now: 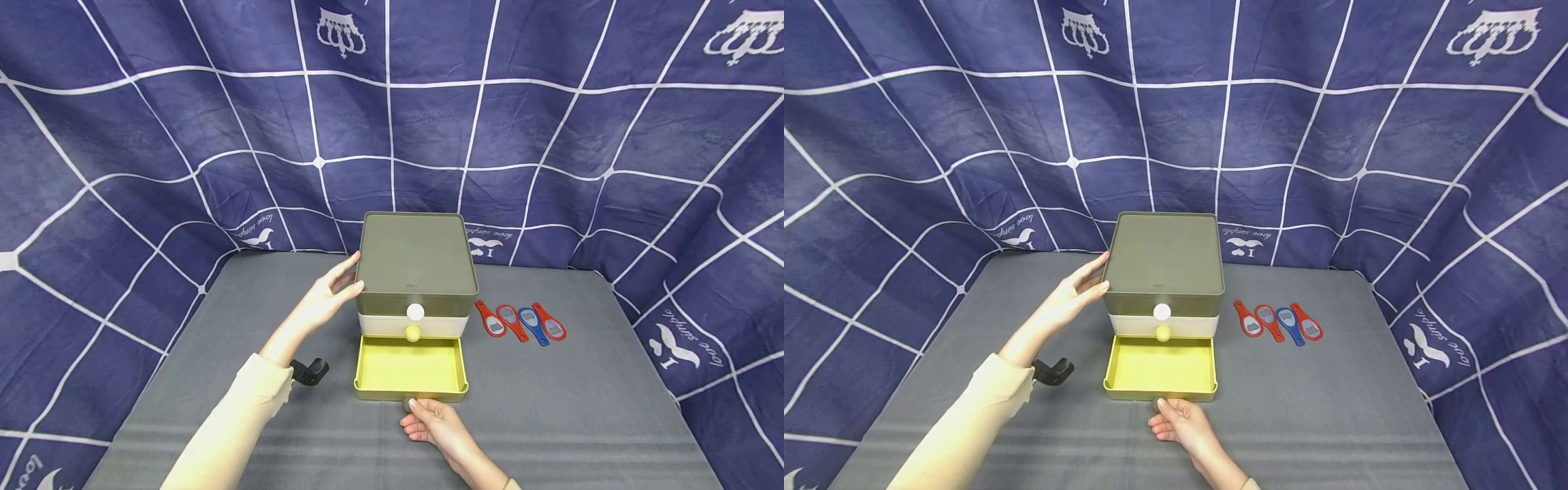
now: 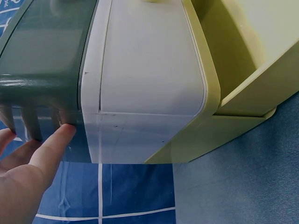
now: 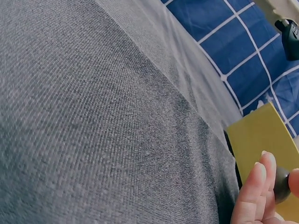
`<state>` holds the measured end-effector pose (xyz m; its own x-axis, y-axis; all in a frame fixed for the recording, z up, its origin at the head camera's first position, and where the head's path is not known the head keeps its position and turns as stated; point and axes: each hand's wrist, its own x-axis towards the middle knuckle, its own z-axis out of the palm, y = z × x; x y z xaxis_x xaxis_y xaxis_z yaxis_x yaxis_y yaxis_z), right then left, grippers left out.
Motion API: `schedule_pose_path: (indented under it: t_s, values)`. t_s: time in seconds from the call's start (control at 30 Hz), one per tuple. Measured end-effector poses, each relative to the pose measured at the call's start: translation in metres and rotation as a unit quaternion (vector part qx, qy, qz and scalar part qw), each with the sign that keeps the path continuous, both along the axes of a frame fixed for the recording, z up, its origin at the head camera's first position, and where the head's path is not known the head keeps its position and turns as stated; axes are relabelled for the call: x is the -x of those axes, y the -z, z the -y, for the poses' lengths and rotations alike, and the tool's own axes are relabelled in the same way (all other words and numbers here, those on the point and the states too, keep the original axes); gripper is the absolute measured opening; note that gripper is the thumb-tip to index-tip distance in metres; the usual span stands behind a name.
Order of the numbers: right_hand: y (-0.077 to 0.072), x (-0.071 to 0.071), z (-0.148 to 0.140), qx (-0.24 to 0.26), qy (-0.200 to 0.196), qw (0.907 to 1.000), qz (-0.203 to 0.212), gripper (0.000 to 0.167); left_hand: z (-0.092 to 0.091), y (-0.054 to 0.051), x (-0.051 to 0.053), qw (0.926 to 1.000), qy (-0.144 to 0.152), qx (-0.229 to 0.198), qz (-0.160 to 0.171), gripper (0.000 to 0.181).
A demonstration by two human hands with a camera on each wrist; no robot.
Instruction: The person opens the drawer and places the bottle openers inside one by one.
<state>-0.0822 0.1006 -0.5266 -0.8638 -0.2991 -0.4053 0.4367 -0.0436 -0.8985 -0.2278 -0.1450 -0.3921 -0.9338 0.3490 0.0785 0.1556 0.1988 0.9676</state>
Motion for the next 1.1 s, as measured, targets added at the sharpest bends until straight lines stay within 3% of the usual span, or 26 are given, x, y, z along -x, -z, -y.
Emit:
schedule_pose_path:
  t_s: [0.33,0.63,0.8,0.93,1.03,1.1]
  values:
    - [0.0,-0.004,-0.014,-0.026,0.004,0.9996,-0.001,0.042,0.001,0.002,0.001,1.0,-0.001,0.0,-0.001,0.067]
    - [-0.018,0.001,-0.074,-0.108,0.042,0.9932,-0.016,0.033,0.001,0.001,0.001,1.0,0.001,-0.003,-0.003,0.066]
    - [-0.03,0.016,-0.111,-0.162,0.1,0.9815,-0.021,0.033,0.0,0.001,0.001,1.0,0.003,-0.003,-0.003,0.066]
    - [-0.038,0.036,-0.141,-0.171,0.147,0.9731,-0.047,0.034,0.001,0.0,0.0,1.0,0.001,0.001,-0.004,0.067]
    - [-0.028,0.056,-0.172,-0.139,0.164,0.9722,-0.093,0.03,0.001,0.0,0.0,1.0,-0.001,0.006,-0.005,0.067]
    - [-0.013,0.072,-0.196,-0.121,0.18,0.9686,-0.122,0.028,0.001,0.0,-0.001,0.9999,-0.001,0.01,-0.006,0.067]
